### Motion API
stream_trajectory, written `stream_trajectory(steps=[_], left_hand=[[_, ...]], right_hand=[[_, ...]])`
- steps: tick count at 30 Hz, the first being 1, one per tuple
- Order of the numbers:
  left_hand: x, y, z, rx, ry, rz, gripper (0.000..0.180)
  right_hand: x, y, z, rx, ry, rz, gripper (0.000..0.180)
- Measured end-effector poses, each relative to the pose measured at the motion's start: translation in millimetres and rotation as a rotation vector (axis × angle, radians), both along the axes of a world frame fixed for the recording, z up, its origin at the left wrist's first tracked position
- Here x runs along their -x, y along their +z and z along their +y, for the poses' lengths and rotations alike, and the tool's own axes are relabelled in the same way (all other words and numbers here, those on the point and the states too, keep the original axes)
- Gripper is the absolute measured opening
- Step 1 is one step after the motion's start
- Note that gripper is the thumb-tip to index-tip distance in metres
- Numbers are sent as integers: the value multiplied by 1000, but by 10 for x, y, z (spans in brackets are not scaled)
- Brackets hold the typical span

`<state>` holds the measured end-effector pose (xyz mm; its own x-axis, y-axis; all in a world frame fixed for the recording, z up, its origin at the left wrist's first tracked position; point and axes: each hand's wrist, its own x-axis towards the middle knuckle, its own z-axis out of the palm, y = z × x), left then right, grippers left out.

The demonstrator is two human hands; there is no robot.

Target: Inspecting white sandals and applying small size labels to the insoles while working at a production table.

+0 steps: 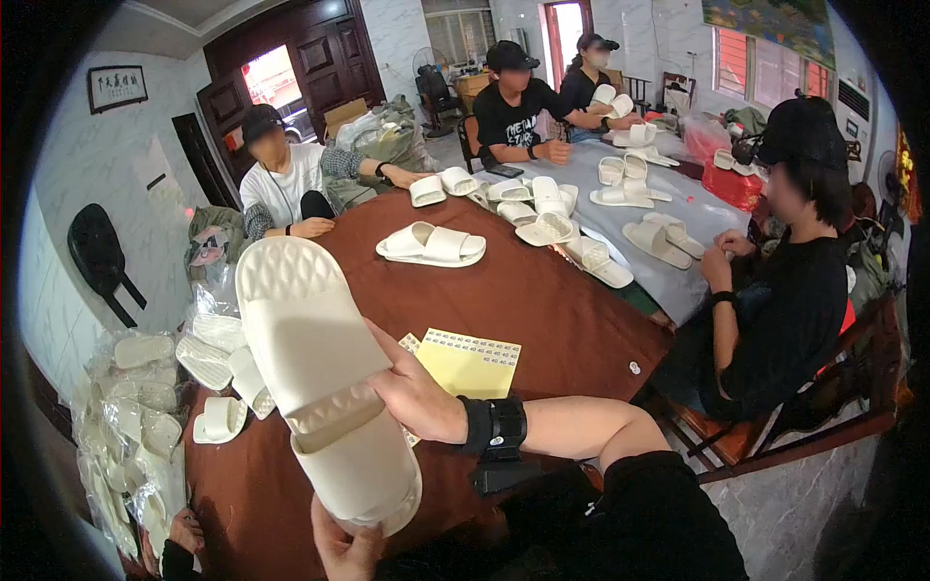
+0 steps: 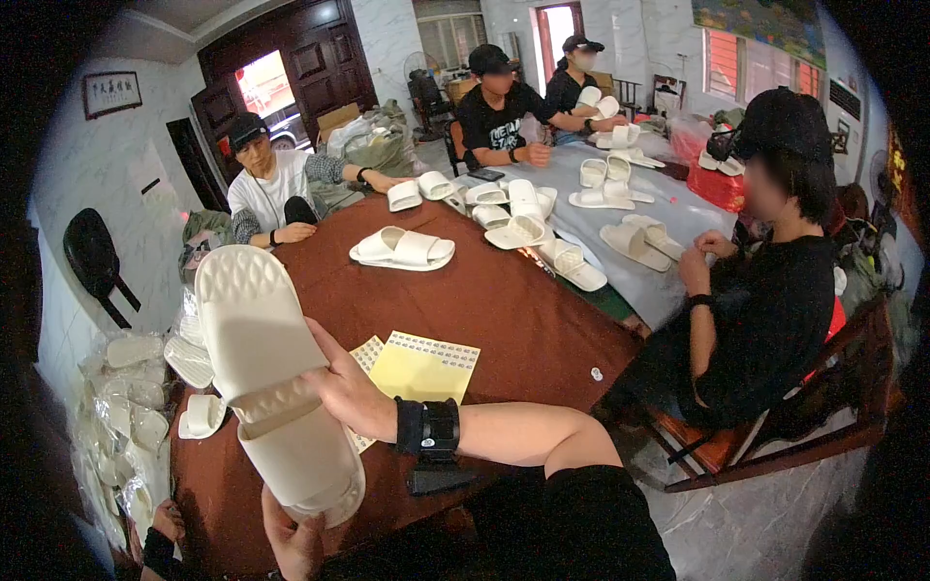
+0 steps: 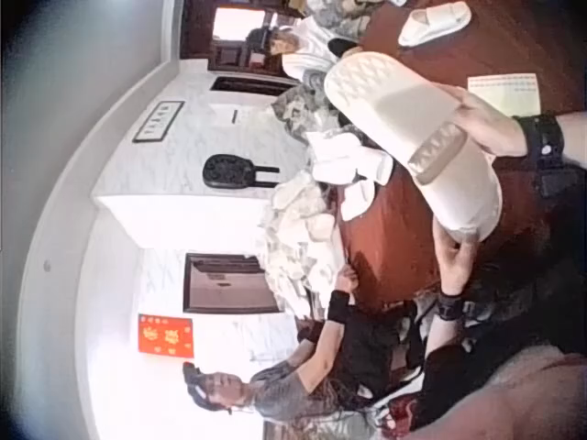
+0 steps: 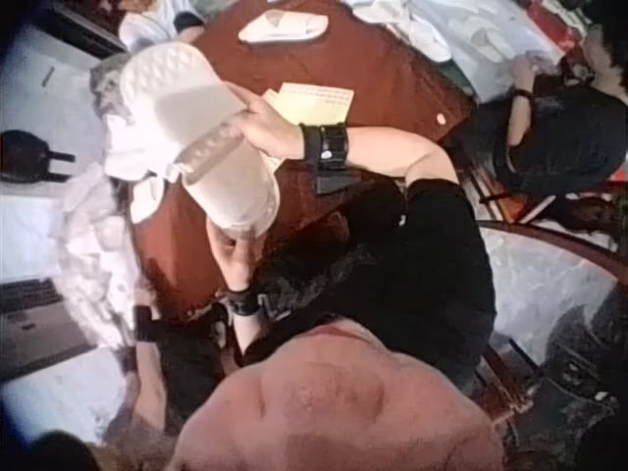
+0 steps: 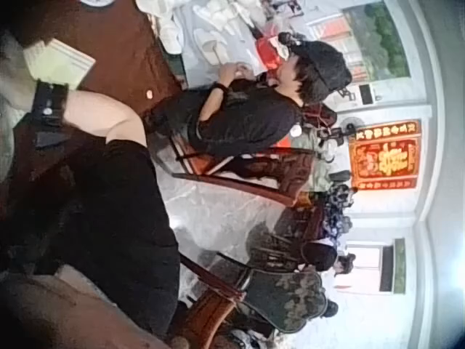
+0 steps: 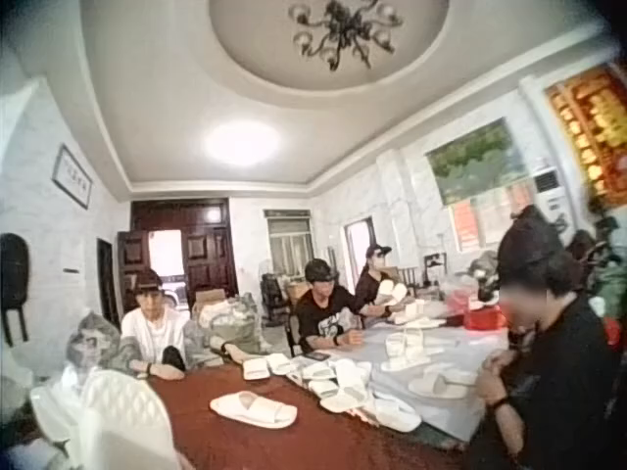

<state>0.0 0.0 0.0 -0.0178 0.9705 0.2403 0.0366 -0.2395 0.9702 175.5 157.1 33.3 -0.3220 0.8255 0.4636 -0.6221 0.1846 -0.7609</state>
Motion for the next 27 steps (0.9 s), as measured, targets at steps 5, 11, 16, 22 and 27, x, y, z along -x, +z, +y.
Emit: stream_trajectory(steps=[5,11,16,22,27], left_hand=[[220,162,-144,105,3,13,65],[536,272,-261,92,200,-73,49],[880,438,-76,30,244,-71,32],[1293,379,266,110,128,-22,31],[1433,429,701,175,82,91,31]], right_hand=[[-47,121,32,-198,-232,-121,54],[-294,113,393,-46,-222,112,55],[-388,-63,413,-80,-253,-100,47],[-262,-355,294,-143,-175,-484,55],[-89,-756,376,-154,-138,-660,54]])
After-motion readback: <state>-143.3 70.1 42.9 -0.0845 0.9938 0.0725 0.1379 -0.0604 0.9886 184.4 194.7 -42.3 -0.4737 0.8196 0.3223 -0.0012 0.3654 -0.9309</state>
